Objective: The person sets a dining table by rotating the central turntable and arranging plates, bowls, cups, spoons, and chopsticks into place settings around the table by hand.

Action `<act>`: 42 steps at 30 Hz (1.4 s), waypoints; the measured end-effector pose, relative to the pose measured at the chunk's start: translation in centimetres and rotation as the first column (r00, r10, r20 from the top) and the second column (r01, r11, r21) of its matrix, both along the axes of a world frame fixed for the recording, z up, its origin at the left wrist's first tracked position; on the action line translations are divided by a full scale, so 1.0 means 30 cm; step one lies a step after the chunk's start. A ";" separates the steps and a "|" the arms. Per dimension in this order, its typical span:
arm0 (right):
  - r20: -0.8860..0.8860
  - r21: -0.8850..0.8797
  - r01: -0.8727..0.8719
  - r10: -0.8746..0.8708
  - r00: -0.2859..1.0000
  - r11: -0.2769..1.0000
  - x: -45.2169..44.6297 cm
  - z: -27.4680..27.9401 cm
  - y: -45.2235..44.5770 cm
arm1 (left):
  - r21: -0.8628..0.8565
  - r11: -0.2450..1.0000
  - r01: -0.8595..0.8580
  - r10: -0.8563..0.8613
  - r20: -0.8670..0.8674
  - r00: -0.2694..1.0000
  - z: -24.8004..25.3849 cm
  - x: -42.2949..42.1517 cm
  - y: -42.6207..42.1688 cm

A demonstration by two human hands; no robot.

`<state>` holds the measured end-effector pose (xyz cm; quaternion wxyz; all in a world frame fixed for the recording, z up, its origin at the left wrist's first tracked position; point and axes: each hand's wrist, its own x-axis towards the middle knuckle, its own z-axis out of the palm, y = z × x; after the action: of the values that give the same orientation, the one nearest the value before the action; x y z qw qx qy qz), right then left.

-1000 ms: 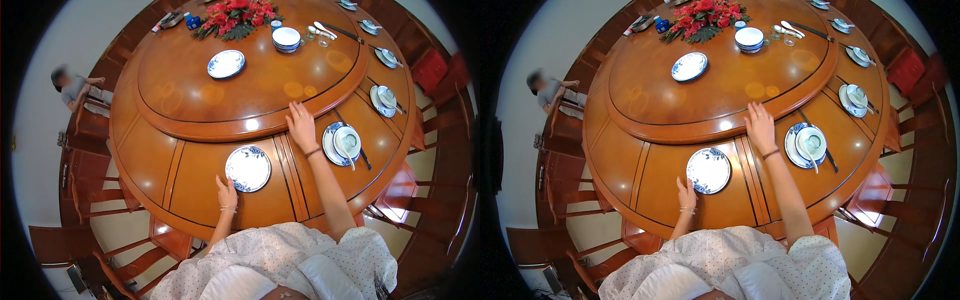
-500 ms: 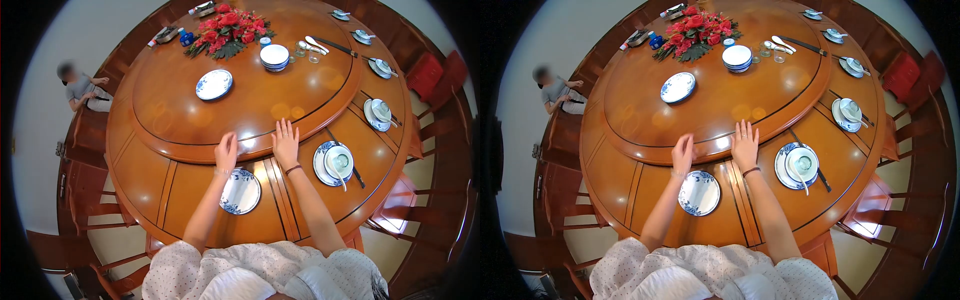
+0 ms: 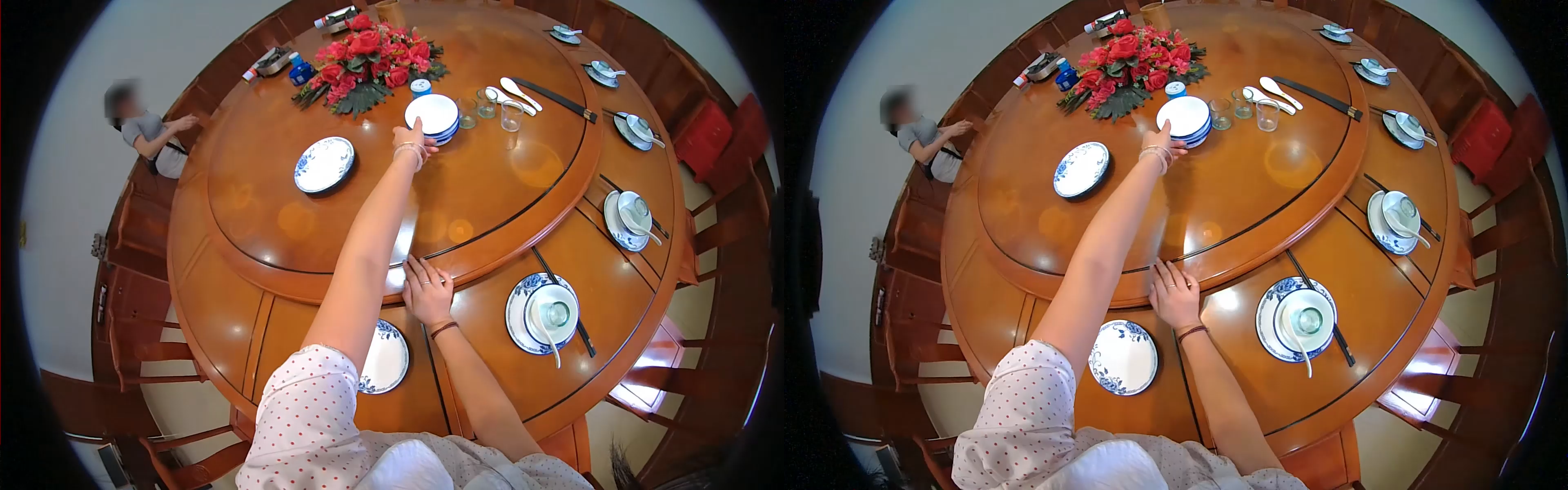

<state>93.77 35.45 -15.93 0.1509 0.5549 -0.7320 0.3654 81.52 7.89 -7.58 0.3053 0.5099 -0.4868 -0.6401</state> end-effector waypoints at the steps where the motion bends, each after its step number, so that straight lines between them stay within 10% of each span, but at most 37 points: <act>1: 0.004 0.009 0.000 0.000 1.000 1.000 0.008 0.004 -0.003 | 0.005 1.000 0.000 0.000 0.001 1.000 -0.024 -0.007 -0.018; 14: 0.037 0.162 -0.013 0.007 0.999 0.987 0.129 0.043 -0.023 | 0.037 0.999 0.020 -0.028 0.235 0.972 0.048 0.022 -0.023; 29: 0.261 0.220 -0.155 0.095 0.961 0.963 0.257 0.133 -0.053 | -0.386 0.920 -0.062 -0.017 -0.199 0.980 0.041 0.315 0.114; 33: 0.682 0.037 -0.626 0.438 0.586 0.779 0.169 0.044 -0.046 | -0.375 0.924 -0.072 -0.060 -0.329 0.942 0.071 0.667 0.420; 34: 0.908 -0.392 -0.558 0.405 -0.106 0.732 0.147 0.077 -0.025 | -0.359 0.930 -0.077 -0.037 -0.302 0.953 0.076 0.765 0.504; 35: 0.852 -0.524 -0.432 0.457 -0.257 0.734 0.111 0.093 0.007 | -0.342 0.936 -0.082 -0.016 -0.276 0.961 0.082 0.861 0.591; 36: 0.964 -0.265 -0.431 0.220 -0.152 0.862 0.097 0.182 0.053 | -0.290 0.953 -0.088 0.008 -0.264 0.964 0.090 0.944 0.678; 42: 0.941 -0.138 -0.644 0.302 0.151 0.753 0.217 0.228 0.255 | -0.170 0.980 -0.105 0.101 -0.033 0.994 0.005 1.217 1.055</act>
<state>100.29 43.11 -9.09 -0.5035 0.4602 -0.5088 0.5252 118.04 39.53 -7.42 0.3869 0.4984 -0.5093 -0.5853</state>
